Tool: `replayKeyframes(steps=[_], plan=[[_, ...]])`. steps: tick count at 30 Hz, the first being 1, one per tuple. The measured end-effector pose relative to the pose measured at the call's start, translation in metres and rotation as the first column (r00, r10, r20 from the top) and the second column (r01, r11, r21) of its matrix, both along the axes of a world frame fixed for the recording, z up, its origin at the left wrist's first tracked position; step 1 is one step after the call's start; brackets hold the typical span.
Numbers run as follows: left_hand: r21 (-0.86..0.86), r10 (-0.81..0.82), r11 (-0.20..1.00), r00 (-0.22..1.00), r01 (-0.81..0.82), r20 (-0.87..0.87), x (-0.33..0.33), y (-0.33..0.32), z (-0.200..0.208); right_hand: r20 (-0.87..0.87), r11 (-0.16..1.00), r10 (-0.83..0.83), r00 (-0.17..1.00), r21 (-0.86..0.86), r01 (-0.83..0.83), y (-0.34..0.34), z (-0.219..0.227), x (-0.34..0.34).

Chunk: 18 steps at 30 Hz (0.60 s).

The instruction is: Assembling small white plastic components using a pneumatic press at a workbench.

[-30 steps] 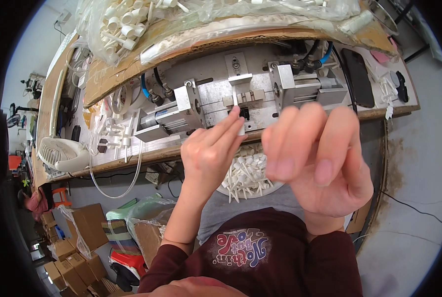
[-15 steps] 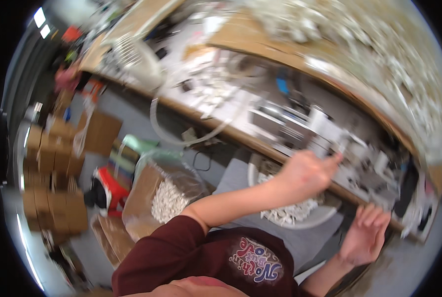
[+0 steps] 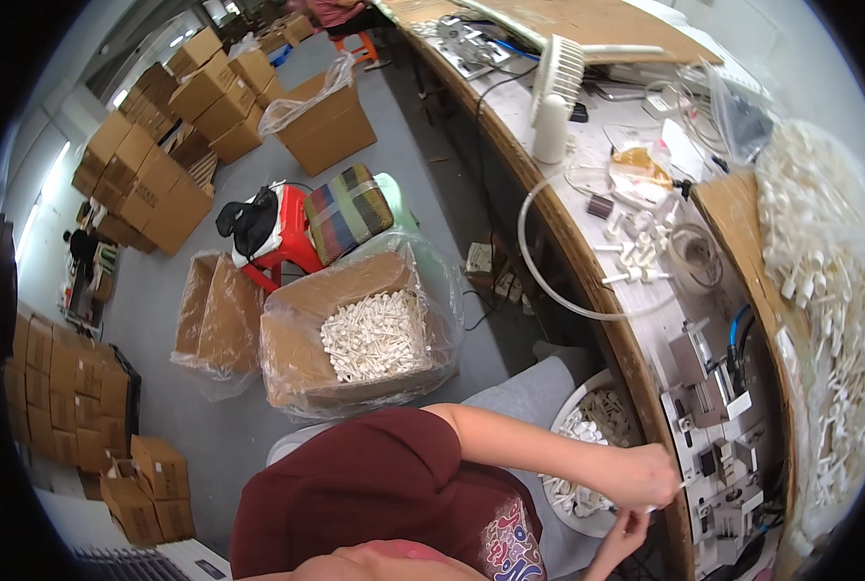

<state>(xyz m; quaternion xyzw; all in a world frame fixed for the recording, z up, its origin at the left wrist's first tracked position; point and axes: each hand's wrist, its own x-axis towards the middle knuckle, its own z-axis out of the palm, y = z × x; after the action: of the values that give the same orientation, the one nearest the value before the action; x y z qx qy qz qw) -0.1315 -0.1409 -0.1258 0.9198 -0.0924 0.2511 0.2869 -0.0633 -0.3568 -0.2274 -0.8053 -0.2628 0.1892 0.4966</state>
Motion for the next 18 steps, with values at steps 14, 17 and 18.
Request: replayKeyframes(steps=[14, 17, 18], plan=[[-0.143, 0.219, 0.954, 0.935, -0.265, -0.278, -0.082, 0.010, -0.131, 0.501, 0.932, 0.266, 0.824, -0.352, -0.087, 0.012, -0.043, -0.080], [-0.157, 0.444, 0.865, 0.873, -0.476, -0.203, -0.096, 0.018, -0.157, 0.539, 0.905, 0.261, 0.801, -0.426, -0.008, 0.027, -0.050, -0.089], [-0.135, 0.492, 0.834, 0.832, -0.535, -0.255, -0.099, 0.020, -0.162, 0.537, 0.885, 0.264, 0.801, -0.466, 0.020, 0.032, -0.051, -0.092]])
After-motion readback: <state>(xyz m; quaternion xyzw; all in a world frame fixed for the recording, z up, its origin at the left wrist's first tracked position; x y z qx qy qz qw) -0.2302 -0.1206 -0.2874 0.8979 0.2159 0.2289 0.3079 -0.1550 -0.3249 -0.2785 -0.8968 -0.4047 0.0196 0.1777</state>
